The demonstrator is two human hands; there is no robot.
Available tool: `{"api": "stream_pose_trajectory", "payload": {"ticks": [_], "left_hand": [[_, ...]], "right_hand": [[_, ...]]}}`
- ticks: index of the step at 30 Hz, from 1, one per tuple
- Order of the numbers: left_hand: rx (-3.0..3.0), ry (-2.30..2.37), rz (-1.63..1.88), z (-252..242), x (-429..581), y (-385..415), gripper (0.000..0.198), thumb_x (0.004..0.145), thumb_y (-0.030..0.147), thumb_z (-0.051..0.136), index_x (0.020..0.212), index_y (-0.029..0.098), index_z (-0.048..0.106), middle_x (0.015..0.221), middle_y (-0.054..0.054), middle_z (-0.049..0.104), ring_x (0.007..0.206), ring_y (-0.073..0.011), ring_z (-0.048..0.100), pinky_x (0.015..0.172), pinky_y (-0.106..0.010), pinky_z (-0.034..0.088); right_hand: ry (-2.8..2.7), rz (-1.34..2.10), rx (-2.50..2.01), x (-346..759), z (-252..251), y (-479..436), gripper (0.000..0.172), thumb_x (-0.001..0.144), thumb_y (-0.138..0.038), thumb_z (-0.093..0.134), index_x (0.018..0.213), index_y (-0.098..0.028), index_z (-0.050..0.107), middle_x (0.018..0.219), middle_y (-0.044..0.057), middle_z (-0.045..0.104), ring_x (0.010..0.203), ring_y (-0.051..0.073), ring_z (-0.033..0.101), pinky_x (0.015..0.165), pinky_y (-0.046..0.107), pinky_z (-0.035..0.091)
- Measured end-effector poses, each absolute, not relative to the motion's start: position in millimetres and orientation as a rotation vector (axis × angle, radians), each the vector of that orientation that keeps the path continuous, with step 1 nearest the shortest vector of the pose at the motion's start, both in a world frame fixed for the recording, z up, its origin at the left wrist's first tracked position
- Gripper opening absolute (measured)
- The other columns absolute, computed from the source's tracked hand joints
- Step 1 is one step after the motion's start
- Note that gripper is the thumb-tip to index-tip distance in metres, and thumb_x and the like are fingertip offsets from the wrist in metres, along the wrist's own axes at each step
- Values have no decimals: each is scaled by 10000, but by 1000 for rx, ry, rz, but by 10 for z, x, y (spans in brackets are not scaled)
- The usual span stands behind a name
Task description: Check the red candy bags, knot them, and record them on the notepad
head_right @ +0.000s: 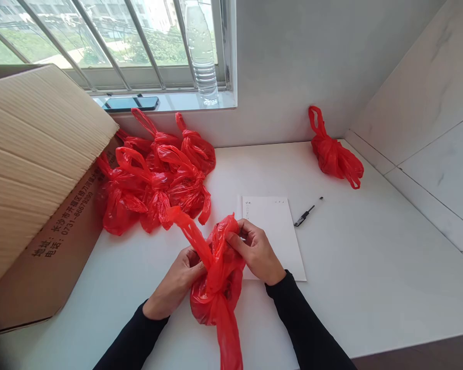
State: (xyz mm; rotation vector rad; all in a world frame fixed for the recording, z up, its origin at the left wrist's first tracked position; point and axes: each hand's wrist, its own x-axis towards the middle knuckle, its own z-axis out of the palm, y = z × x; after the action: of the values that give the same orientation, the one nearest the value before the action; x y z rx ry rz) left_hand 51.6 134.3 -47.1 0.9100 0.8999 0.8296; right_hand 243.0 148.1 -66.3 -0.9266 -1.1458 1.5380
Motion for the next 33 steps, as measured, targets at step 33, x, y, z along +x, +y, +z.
{"api": "stream_pose_trajectory", "payload": {"ticks": [33], "left_hand": [[938, 785, 829, -494, 454, 1268, 465, 946, 329, 690, 1399, 269, 609, 1318, -82, 674, 1180, -262, 621, 1030, -362, 474]], "right_hand": [[-947, 1651, -919, 2425, -642, 1464, 195, 992, -447, 610, 1009, -253, 630, 931, -8, 681, 814, 139, 623, 752, 259, 504]]}}
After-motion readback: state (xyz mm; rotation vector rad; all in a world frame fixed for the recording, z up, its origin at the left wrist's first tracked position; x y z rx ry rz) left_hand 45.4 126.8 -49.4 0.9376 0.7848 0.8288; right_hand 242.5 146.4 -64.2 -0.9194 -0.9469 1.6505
